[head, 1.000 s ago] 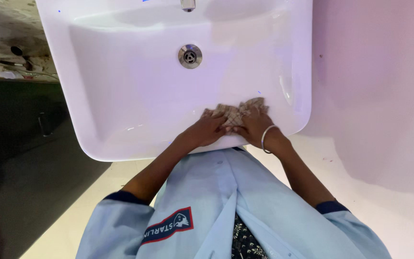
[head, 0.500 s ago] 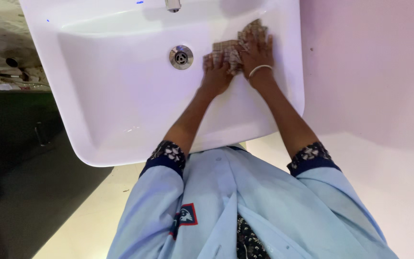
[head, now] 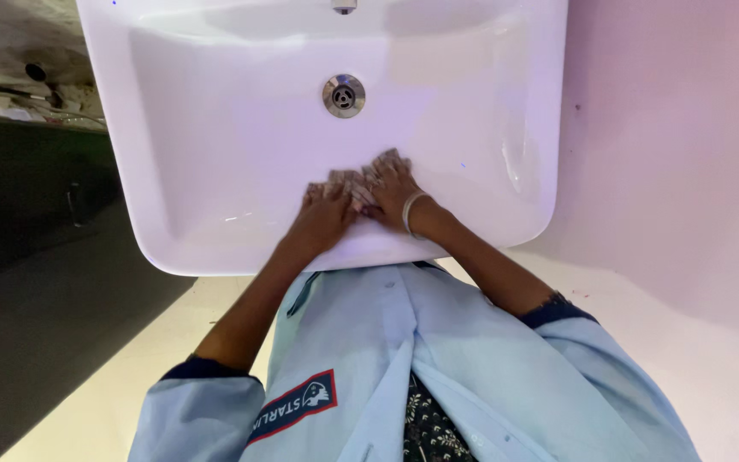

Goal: The person cleans the interior of a white ceramic sink by hand with a cloth, wiping the sides and the area around the drain.

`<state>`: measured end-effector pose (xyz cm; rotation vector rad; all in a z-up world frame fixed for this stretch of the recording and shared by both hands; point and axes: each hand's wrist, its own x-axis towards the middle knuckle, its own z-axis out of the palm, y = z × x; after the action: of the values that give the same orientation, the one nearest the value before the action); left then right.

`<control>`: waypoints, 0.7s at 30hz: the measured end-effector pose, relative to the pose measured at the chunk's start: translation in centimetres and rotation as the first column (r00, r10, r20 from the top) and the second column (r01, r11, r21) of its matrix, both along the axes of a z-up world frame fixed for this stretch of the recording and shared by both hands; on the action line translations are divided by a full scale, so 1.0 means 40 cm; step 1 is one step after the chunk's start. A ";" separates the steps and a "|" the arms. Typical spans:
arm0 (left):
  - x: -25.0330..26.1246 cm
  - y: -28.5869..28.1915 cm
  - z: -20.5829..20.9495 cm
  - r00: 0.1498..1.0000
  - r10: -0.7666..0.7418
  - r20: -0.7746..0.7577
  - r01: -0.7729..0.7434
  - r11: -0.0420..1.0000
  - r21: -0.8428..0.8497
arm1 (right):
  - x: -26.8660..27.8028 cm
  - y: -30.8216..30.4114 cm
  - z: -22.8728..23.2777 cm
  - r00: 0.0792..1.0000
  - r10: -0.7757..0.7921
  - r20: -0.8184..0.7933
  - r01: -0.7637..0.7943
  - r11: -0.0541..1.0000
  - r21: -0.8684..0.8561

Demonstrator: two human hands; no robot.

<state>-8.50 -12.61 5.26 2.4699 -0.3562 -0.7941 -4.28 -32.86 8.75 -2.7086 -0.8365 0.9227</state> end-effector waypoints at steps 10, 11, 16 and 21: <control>0.354 -0.355 -0.278 0.943 -0.053 0.329 0.014 0.993 0.119 | 0.293 -0.258 -0.164 0.868 -0.253 0.426 0.335 0.933 -0.128; 0.334 -0.410 -0.255 0.948 -0.055 0.315 0.048 0.998 0.029 | 0.252 -0.306 -0.113 0.871 -0.348 0.346 0.422 0.892 -0.164; 0.149 -0.406 -0.090 0.901 -0.329 0.281 0.375 0.918 -0.128 | -0.037 -0.278 0.089 0.906 -0.307 0.292 0.382 0.889 -0.252; -0.031 -0.051 0.094 0.998 -0.057 0.014 0.058 0.950 -0.307 | -0.095 -0.064 0.182 0.975 -0.143 -0.172 0.133 0.989 -0.073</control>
<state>-9.74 -14.64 9.02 2.1783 -0.5150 -0.6974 -8.09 -35.43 16.02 -2.6454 -0.5870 1.1528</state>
